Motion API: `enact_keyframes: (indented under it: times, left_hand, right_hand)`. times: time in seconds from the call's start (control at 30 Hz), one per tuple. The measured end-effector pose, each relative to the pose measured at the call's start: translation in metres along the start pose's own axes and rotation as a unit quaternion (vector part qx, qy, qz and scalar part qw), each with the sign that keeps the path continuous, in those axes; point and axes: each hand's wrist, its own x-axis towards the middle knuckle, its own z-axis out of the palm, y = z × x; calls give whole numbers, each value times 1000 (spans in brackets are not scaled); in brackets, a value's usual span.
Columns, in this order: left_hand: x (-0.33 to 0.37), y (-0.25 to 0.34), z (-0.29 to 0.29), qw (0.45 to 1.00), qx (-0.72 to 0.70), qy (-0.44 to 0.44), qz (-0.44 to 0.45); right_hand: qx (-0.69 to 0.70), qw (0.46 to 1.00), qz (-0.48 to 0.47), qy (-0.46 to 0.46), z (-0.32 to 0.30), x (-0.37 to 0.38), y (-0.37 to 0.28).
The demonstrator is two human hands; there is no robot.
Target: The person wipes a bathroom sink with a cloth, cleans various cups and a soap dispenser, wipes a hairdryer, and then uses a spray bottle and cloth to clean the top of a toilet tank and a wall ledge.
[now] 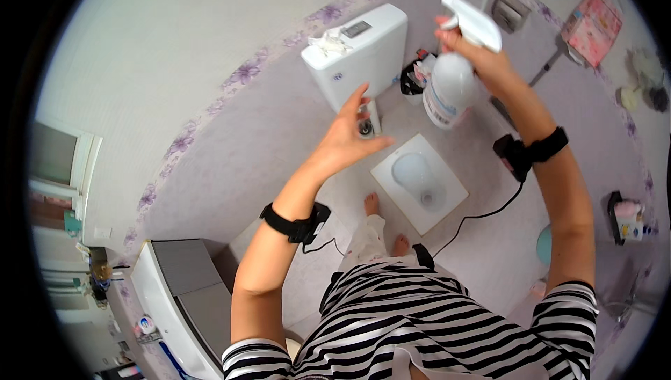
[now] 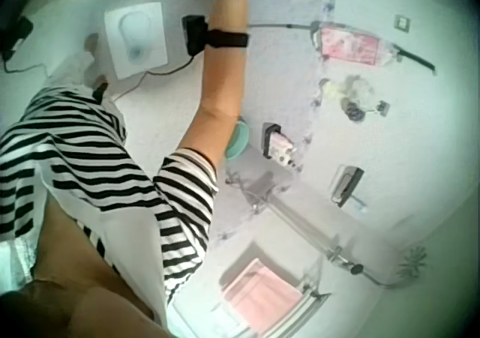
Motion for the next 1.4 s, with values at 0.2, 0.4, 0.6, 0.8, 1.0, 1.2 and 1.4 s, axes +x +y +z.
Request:
enact_keyframes:
  times: [0.2,0.4,0.6,0.8,1.0,1.2,1.4]
  left_hand:
    - [67,40,-48,980,19,118,157]
    - [115,61,-140,931,76,250,255]
    - [148,60,-215,849,135,405,310]
    - [170,28,-247,887,118,353,272]
    - [188,23,-262,843,255,344,327]
    - [201,16,-278,824,326,368,283]
    - [208,27,-265,825,347,369,249]
  right_hand:
    - [35,995,-44,-88,59,108,-101]
    - [-2,986,-139,-91,117,207,-174]
    - [66,980,-174,-66,174,305,-208]
    - [74,983,-159,-55,226,386,-189]
    - [53,988,-123,-71,259,432,-169]
    - [35,992,-111,-53,277,436,-154]
    - [-74,964,-251,-48,265,453,-138]
